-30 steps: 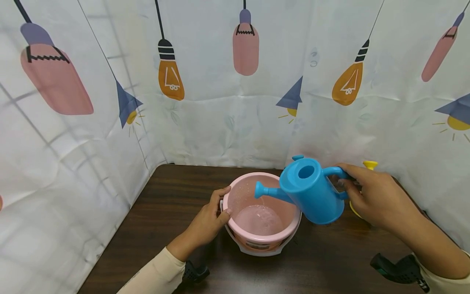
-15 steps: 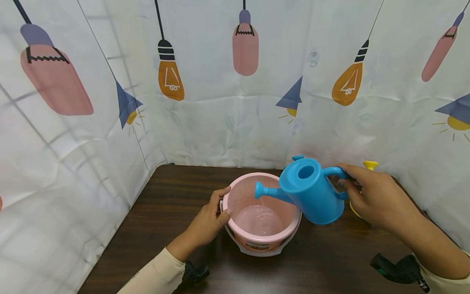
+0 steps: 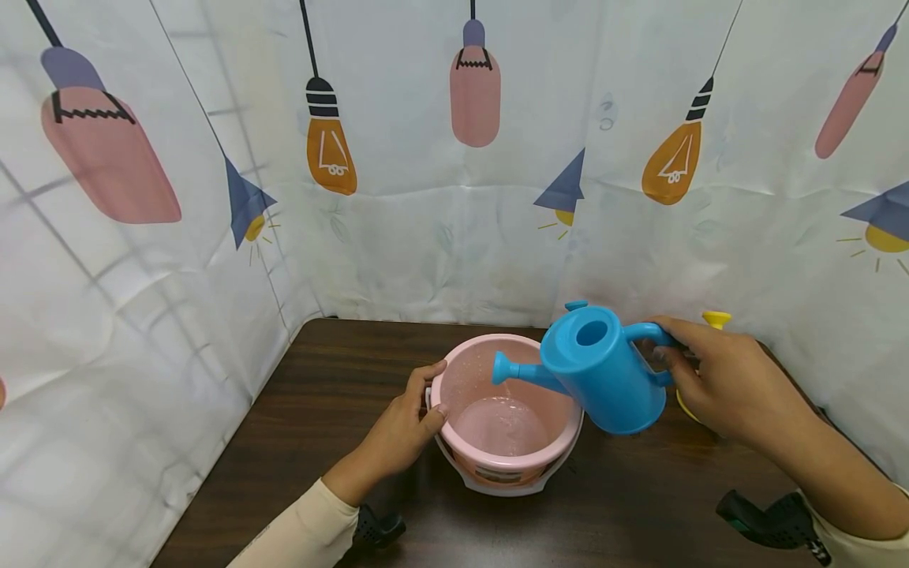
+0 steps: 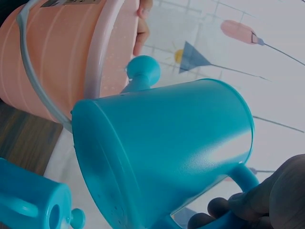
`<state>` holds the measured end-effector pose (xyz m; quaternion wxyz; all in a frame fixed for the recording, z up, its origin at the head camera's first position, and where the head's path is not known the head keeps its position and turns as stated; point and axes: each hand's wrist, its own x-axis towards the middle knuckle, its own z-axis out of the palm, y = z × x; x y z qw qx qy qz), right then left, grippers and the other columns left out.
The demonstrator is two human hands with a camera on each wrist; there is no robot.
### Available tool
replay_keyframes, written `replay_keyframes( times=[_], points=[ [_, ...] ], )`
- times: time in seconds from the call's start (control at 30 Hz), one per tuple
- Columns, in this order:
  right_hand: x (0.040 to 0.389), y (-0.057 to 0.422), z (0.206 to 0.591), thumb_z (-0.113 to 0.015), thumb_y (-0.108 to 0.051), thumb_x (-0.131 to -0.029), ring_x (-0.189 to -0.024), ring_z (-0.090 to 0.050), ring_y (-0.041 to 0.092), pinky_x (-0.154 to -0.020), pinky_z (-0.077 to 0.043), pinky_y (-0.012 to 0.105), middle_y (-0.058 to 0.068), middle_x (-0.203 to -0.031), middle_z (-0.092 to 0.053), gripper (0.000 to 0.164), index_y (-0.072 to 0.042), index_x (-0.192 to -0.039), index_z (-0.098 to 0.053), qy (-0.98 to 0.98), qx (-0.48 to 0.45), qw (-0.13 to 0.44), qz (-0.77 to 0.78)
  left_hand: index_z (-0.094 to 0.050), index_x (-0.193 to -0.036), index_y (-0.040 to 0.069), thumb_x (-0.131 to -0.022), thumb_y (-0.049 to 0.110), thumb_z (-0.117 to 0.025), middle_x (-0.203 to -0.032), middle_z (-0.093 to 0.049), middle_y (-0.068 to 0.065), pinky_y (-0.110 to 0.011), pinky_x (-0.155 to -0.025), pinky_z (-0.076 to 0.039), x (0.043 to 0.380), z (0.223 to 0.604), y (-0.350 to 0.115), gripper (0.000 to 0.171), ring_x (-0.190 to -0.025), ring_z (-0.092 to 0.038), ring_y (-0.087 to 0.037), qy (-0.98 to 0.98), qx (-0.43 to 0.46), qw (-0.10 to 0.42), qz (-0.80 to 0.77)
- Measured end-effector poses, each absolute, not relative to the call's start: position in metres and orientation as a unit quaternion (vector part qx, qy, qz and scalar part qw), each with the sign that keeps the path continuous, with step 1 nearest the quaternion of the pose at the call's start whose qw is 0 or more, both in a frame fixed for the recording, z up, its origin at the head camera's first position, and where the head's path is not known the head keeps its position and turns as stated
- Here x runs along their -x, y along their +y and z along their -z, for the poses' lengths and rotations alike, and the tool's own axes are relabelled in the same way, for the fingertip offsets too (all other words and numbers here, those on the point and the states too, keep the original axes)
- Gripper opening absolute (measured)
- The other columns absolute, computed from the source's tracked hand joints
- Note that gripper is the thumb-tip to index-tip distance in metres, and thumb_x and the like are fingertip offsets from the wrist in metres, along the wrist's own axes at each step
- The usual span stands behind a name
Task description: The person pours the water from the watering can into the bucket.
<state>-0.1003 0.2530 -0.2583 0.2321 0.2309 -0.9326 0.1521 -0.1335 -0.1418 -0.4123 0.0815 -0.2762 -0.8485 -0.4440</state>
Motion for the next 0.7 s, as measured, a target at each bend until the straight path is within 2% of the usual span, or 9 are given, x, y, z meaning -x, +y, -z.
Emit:
replay_keyframes(
  times=[0.27, 0.5, 0.7],
  points=[
    [0.1003, 0.2529, 0.258, -0.072, 0.003, -0.09, -0.05, -0.034, 0.004, -0.047, -0.03, 0.028, 0.005, -0.086, -0.071, 0.037, 0.003, -0.127, -0.065, -0.933, -0.23, 0.233, -0.151, -0.03, -0.155, 0.016, -0.102, 0.03, -0.053, -0.124, -0.066, -0.012, -0.04, -0.085, -0.054, 0.1342, 0.4131, -0.1412, 0.059, -0.101, -0.068, -0.016, -0.853, 0.27, 0.077, 0.44],
    [0.0998, 0.252, 0.2572, -0.07, 0.003, -0.092, -0.057, -0.047, 0.008, -0.05, -0.035, 0.029, 0.012, -0.096, -0.074, 0.038, 0.004, -0.129, -0.064, -0.938, -0.219, 0.219, -0.154, -0.031, -0.154, 0.016, -0.102, 0.034, -0.052, -0.122, -0.067, -0.012, -0.041, -0.085, -0.054, 0.1341, 0.4132, -0.1411, 0.059, -0.1, -0.068, -0.017, -0.853, 0.27, 0.081, 0.44],
    [0.0997, 0.2522, 0.2577, -0.07, 0.002, -0.092, -0.054, -0.043, 0.007, -0.049, -0.034, 0.029, 0.009, -0.092, -0.073, 0.037, 0.001, -0.128, -0.065, -0.934, -0.228, 0.229, -0.151, -0.031, -0.155, 0.016, -0.102, 0.037, -0.05, -0.123, -0.066, -0.013, -0.041, -0.084, -0.054, 0.1337, 0.4132, -0.142, 0.059, -0.1, -0.068, -0.018, -0.851, 0.273, 0.082, 0.441]
  ],
)
